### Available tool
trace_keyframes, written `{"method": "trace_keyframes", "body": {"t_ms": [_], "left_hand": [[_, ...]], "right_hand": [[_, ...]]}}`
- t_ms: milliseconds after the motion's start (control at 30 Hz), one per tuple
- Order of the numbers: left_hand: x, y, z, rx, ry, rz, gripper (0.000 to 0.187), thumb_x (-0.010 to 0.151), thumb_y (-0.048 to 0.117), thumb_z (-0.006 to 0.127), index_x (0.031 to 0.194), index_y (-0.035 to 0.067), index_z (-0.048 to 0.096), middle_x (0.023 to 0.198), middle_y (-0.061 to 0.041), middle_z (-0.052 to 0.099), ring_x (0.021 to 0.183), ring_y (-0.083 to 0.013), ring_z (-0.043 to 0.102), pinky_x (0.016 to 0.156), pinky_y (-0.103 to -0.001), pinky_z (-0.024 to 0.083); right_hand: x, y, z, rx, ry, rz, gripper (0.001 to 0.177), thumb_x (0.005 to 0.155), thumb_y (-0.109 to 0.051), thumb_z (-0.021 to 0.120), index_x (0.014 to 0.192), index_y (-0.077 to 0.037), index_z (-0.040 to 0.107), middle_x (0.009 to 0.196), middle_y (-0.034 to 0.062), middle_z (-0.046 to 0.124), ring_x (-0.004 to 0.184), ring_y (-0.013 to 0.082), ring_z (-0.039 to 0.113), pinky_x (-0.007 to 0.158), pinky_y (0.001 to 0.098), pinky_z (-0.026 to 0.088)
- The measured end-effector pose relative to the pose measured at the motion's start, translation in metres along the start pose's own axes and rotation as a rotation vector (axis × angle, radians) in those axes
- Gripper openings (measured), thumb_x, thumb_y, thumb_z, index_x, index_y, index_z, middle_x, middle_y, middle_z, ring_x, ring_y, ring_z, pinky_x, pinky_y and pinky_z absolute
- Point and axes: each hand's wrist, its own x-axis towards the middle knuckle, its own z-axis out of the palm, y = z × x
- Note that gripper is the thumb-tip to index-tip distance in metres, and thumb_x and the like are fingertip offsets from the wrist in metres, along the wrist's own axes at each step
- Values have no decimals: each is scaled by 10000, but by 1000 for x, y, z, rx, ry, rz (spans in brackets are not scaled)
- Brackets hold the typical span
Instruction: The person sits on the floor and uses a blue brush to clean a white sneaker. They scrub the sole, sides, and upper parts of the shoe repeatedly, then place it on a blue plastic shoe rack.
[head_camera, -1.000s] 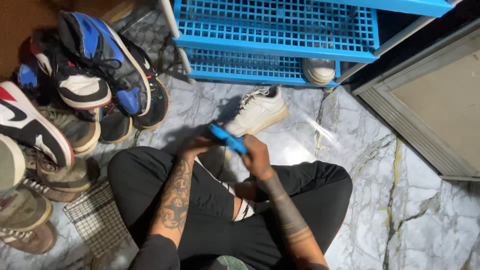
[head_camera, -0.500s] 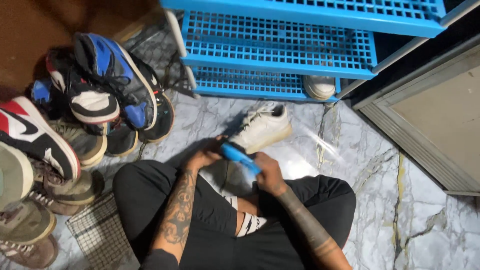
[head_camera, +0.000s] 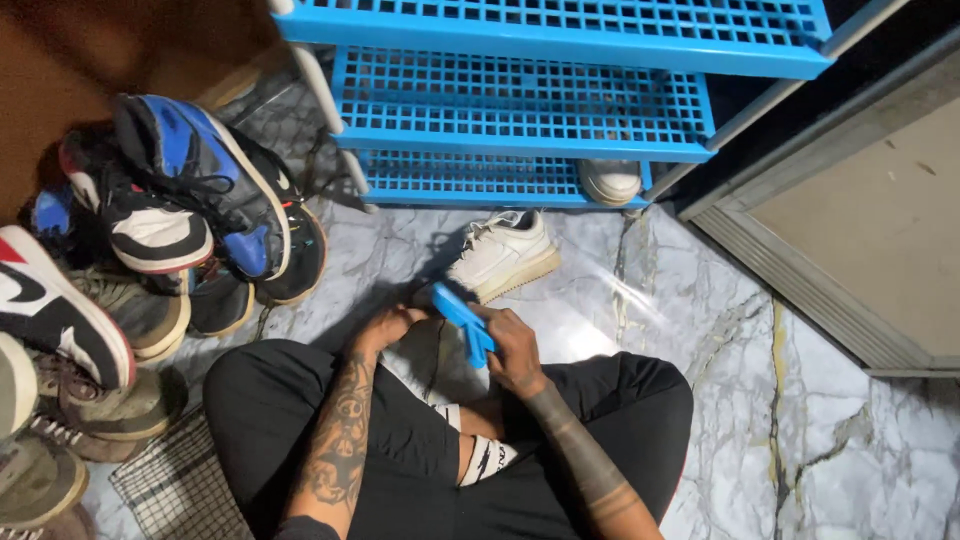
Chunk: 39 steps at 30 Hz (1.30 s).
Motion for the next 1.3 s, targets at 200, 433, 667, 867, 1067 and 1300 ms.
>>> {"method": "trace_keyframes", "body": {"t_ms": [200, 433, 667, 867, 1067, 1300], "left_hand": [[16, -23, -7, -72, -54, 57, 911, 787, 440, 850, 1554, 158, 447, 1533, -357, 366, 1311, -451, 527, 972, -433, 552], [30, -55, -7, 31, -69, 300, 928, 749, 720, 708, 1522, 250, 502, 1526, -265, 454, 1403, -422, 433, 1159, -448, 334], [25, -36, -3, 84, -103, 163, 862, 767, 432, 827, 1526, 221, 476, 1534, -280, 430, 1446, -403, 389, 1207, -454, 304], [18, -25, -9, 133, -97, 104, 867, 737, 492, 826, 1512, 294, 490, 1534, -248, 453, 1434, -372, 419, 1199, -436, 331], [27, -41, -17, 562, -48, 192, 601, 834, 250, 726, 1413, 136, 610, 1502, -384, 429, 1433, -499, 399, 1232, -487, 334], [11, -25, -3, 143, -110, 189, 873, 730, 381, 857, 1517, 257, 499, 1599, -218, 377, 1471, -390, 347, 1219, -449, 294]], "right_hand": [[-103, 234, -75, -575, 329, 38, 321, 999, -131, 626, 1229, 89, 588, 1037, 309, 608, 1020, 511, 601, 942, 537, 479], [-32, 38, -8, -362, 102, 52, 133, 908, -137, 599, 929, -100, 726, 893, 109, 688, 911, 358, 679, 845, 429, 540], [-57, 183, 5, 771, 317, 649, 342, 1013, 69, 358, 1327, 69, 496, 1098, 119, 648, 1105, 268, 664, 1066, 385, 531], [-21, 117, -95, -569, 509, 486, 71, 881, -118, 630, 904, -144, 692, 762, 144, 648, 785, 387, 657, 737, 442, 501], [-24, 13, 18, -187, -78, -125, 472, 977, -511, 467, 1000, -76, 646, 1017, 190, 634, 956, 426, 637, 784, 523, 537], [-23, 139, -51, 106, 250, 590, 226, 816, -206, 878, 974, -89, 767, 830, 78, 732, 808, 222, 675, 831, 414, 532]]}}
